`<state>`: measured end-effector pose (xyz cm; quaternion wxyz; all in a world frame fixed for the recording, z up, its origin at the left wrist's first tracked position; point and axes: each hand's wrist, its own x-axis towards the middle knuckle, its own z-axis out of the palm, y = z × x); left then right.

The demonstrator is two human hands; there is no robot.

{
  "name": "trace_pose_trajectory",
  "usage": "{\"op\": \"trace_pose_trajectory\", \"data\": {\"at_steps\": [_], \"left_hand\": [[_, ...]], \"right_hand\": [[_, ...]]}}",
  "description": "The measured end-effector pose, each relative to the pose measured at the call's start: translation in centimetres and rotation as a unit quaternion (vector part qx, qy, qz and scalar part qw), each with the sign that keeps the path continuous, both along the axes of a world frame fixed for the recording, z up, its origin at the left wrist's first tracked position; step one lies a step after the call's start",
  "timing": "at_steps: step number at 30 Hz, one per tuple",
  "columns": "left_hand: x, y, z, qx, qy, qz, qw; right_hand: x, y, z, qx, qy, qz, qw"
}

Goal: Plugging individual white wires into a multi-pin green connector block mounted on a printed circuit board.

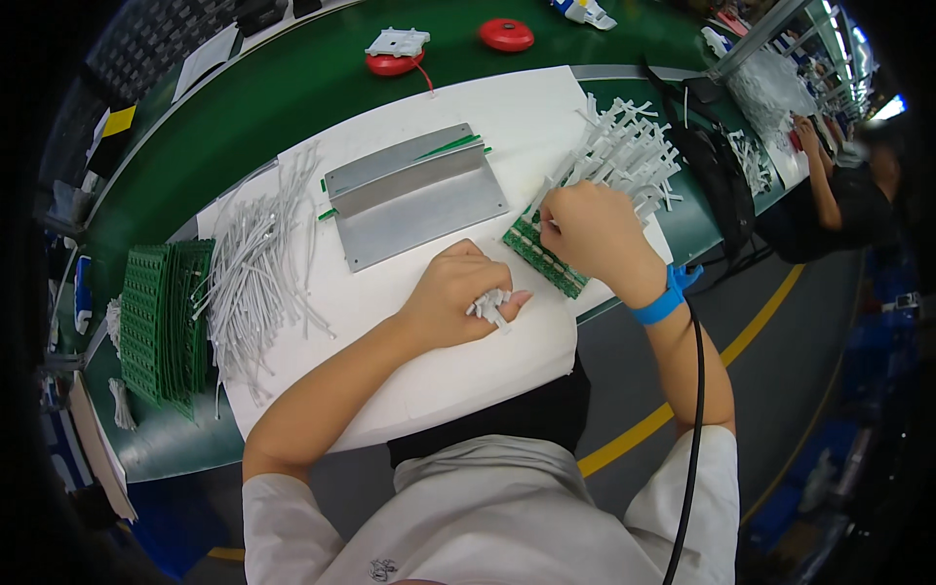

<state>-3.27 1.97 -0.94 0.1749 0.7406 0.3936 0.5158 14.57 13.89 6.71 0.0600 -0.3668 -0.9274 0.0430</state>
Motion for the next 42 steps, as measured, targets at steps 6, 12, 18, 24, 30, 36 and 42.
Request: {"op": "trace_pose_trajectory", "data": {"at_steps": [6, 12, 18, 24, 30, 36, 42], "left_hand": [[0.2, -0.2, -0.1, 0.010, 0.022, -0.025, 0.999], [0.2, -0.1, -0.1, -0.034, 0.038, -0.023, 0.998], [-0.3, 0.1, -0.8, -0.087, 0.124, -0.060, 0.987], [-0.2, -0.1, -0.6, -0.083, 0.123, -0.057, 0.987], [-0.1, 0.0, -0.9, -0.076, 0.117, -0.057, 0.989], [-0.1, -0.1, -0.9, -0.069, 0.117, -0.057, 0.989], [-0.2, -0.1, -0.8, -0.094, 0.159, -0.061, 0.981]], "right_hand": [[-0.1, 1.3, 0.8, -0.052, -0.015, 0.031, 0.998], [-0.9, 1.2, 1.2, -0.012, -0.060, 0.024, 0.998], [-0.5, 2.0, 0.9, -0.073, -0.023, 0.038, 0.996], [-1.0, 2.1, 0.9, -0.065, -0.047, 0.050, 0.996], [-1.1, 2.3, 0.8, -0.076, -0.063, 0.065, 0.993], [-1.4, 2.0, 0.6, -0.072, -0.046, 0.053, 0.995], [-1.3, 2.8, 1.1, -0.176, 0.022, 0.023, 0.984]]}}
